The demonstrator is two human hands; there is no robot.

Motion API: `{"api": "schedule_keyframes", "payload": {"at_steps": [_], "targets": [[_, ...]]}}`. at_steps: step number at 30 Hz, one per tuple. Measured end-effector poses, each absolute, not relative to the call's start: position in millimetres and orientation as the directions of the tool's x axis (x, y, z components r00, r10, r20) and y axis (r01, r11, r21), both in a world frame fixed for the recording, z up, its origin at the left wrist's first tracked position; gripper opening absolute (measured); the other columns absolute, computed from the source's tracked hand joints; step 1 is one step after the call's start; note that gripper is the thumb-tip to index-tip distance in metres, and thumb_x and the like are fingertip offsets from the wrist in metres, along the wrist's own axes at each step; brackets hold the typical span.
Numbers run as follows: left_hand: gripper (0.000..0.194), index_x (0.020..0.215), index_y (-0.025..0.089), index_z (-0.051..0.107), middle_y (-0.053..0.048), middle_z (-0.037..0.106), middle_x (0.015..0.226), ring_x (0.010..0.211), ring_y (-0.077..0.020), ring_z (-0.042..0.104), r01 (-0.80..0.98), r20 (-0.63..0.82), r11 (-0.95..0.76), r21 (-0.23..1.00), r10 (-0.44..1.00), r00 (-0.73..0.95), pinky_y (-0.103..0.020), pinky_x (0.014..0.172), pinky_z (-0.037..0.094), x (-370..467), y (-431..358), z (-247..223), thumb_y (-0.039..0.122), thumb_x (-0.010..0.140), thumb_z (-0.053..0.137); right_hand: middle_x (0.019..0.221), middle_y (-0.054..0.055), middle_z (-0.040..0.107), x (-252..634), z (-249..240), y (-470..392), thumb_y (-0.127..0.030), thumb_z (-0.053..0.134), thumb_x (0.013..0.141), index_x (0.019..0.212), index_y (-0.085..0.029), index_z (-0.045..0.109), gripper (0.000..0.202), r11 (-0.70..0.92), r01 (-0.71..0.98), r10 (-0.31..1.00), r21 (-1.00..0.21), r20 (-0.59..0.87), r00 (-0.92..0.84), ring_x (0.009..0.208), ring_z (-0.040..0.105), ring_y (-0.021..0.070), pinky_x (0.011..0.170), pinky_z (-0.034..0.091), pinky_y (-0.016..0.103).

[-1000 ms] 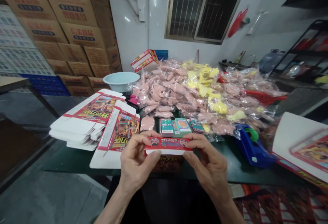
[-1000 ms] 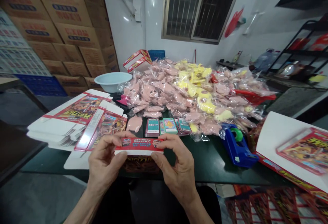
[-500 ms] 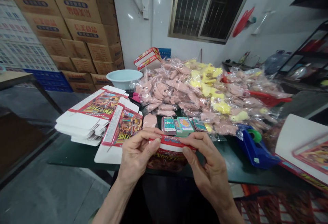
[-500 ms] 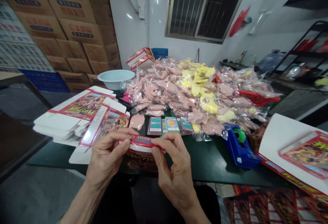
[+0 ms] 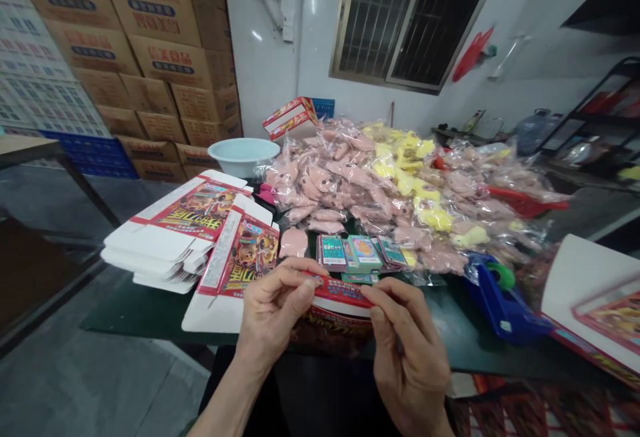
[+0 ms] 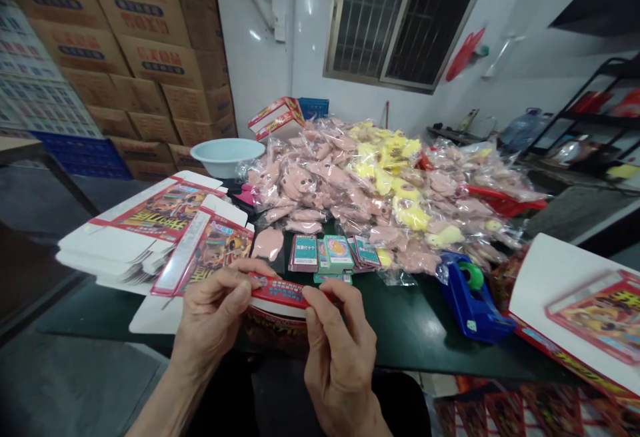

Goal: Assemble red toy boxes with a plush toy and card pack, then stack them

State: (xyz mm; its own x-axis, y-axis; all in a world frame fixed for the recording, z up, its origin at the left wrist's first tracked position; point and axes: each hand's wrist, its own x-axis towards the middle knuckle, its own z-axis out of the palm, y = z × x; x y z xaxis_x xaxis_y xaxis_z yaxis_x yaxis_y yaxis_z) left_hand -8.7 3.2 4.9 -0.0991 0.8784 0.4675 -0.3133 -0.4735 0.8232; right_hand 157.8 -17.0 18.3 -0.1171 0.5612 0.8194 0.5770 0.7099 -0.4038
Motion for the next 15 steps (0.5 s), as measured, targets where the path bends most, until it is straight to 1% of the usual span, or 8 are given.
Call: {"api": "schedule_keyframes", "payload": {"at_steps": [5,7,9,10,12,13,15], "targets": [[0.011,0.075,0.02,0.064,-0.005,0.065,0.092,0.073,-0.0136,0.059,-0.278,0.508,-0.519,0.808,0.854,-0.117,-0.025,0.064,0.048,-5.6,4.4,3.3,0.02,0.083,0.057,0.11,0.012,0.048,152.4,6.7,-16.8,-0.016,0.045,0.088,0.118,-0.017,0.051,0.031,0.695,0.643,0.515,-0.321,0.847,-0.134,0.1,0.05,0.021,0.079,0.05,0.035],[0.011,0.078,0.02,0.065,-0.006,0.065,0.092,0.079,-0.0151,0.061,-0.275,0.526,-0.536,0.798,0.842,-0.117,-0.025,0.068,0.049,-4.6,4.5,4.9,0.021,0.084,0.056,0.115,0.013,0.045,147.2,0.8,-16.6,-0.014,0.046,0.087,0.121,-0.016,0.049,0.033,0.678,0.662,0.504,-0.32,0.858,-0.101,0.105,0.048,0.0222,0.081,0.049,0.036],[0.008,0.086,0.022,0.066,-0.006,0.064,0.095,0.088,-0.0173,0.061,-0.264,0.549,-0.553,0.79,0.83,-0.095,-0.026,0.072,0.05,-5.0,4.1,7.1,0.022,0.08,0.061,0.119,0.015,0.043,142.5,-5.4,-15.3,-0.011,0.045,0.087,0.123,-0.016,0.046,0.037,0.674,0.66,0.496,-0.332,0.866,-0.071,0.109,0.046,0.0232,0.083,0.049,0.037],[0.015,0.091,0.024,0.066,-0.006,0.064,0.097,0.092,-0.0186,0.061,-0.243,0.562,-0.561,0.792,0.824,-0.073,-0.026,0.073,0.051,-6.0,3.7,8.3,0.021,0.076,0.066,0.121,0.015,0.042,140.9,-8.1,-14.3,-0.01,0.045,0.087,0.124,-0.016,0.046,0.038,0.676,0.653,0.493,-0.342,0.868,-0.056,0.111,0.046,0.0234,0.084,0.048,0.038],[0.028,0.097,0.025,0.066,-0.006,0.064,0.101,0.097,-0.0203,0.06,-0.159,0.586,-0.582,0.798,0.81,-0.022,-0.026,0.075,0.052,-9.6,2.8,10.4,0.016,0.071,0.071,0.121,0.014,0.042,139.8,-11.5,-12.3,-0.008,0.045,0.086,0.125,-0.019,0.045,0.04,0.688,0.631,0.487,-0.358,0.872,-0.036,0.111,0.046,0.0229,0.084,0.049,0.039],[0.029,0.096,0.026,0.067,-0.006,0.064,0.103,0.097,-0.0203,0.061,-0.101,0.599,-0.595,0.797,0.801,0.006,-0.026,0.075,0.052,-12.1,2.3,11.3,0.014,0.07,0.071,0.119,0.013,0.043,140.1,-11.8,-11.6,-0.008,0.046,0.086,0.124,-0.02,0.046,0.041,0.7,0.616,0.478,-0.361,0.878,-0.03,0.11,0.047,0.0225,0.084,0.049,0.039],[0.025,0.092,0.025,0.068,-0.005,0.064,0.103,0.092,-0.0184,0.063,0.023,0.629,-0.631,0.776,0.775,0.065,-0.025,0.073,0.053,-17.1,1.6,12.8,0.011,0.072,0.069,0.114,0.01,0.046,141.3,-9.2,-11.2,-0.007,0.048,0.085,0.121,-0.023,0.048,0.04,0.733,0.569,0.462,-0.374,0.887,-0.012,0.105,0.05,0.021,0.081,0.05,0.038]]}}
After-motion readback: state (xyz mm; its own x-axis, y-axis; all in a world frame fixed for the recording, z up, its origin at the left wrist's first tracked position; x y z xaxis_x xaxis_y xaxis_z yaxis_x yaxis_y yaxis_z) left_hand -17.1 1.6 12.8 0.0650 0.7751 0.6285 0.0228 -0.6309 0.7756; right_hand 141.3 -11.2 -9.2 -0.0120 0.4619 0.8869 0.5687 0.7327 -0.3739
